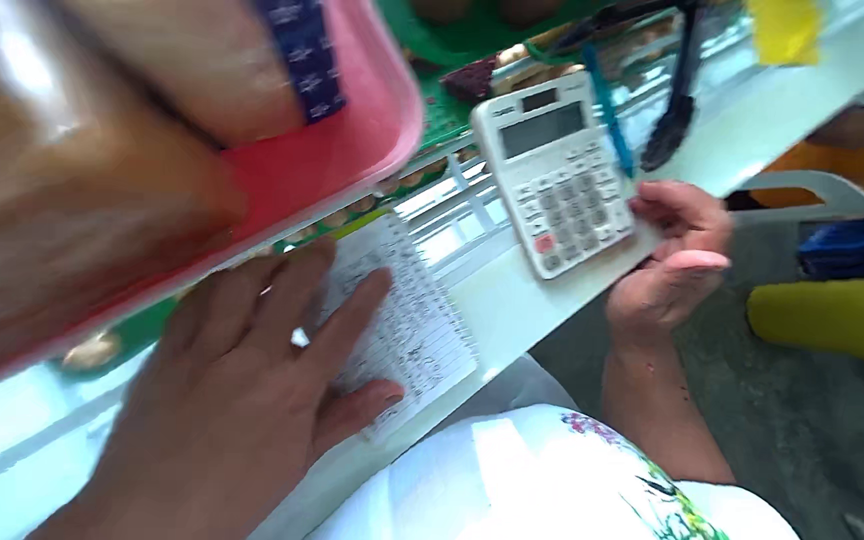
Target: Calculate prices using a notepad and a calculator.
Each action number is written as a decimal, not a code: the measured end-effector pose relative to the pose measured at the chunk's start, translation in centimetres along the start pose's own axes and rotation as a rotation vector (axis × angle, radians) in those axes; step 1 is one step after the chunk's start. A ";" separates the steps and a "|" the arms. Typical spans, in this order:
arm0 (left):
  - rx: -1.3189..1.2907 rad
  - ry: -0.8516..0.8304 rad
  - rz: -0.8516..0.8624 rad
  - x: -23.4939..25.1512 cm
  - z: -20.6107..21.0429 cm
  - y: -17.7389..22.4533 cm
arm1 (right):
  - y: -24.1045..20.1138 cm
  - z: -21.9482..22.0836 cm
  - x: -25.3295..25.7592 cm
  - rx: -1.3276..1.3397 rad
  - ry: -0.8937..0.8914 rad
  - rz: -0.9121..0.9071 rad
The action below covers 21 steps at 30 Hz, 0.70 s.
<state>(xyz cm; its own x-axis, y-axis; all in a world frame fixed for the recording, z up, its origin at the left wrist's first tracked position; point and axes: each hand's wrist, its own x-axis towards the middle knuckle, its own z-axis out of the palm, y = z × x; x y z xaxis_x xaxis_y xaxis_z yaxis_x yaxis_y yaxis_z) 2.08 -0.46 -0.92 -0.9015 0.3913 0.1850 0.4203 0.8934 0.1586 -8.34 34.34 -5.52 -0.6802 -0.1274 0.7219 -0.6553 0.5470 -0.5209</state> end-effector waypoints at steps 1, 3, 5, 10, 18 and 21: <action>-0.015 -0.010 -0.015 -0.3 0.1 -0.2 | 0.0 0.0 0.0 0.007 -0.018 0.000; -0.049 -0.060 -0.029 -0.6 0.0 -0.6 | 0.0 -0.3 0.4 -0.001 -0.061 -0.010; -0.065 -0.107 -0.032 -0.4 -0.4 -0.7 | -0.2 -0.6 1.1 -0.030 -0.107 -0.027; -0.066 -0.147 -0.030 0.0 -1.2 -0.5 | -0.4 -1.2 2.8 -0.035 -0.196 0.004; -0.041 -0.160 -0.051 0.1 -1.5 -0.1 | -0.7 -1.1 2.7 0.034 -0.181 0.071; -0.046 -0.161 -0.050 0.1 -1.4 -0.1 | -0.7 -1.3 2.9 -0.027 -0.197 0.015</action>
<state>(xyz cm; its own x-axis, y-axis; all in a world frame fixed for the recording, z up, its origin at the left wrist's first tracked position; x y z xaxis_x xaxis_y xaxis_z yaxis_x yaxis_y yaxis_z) 2.08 -0.87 0.42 -0.9248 0.3801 0.0183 0.3753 0.9031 0.2087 -9.41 34.66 -2.43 -0.7426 -0.2769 0.6099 -0.6375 0.5716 -0.5166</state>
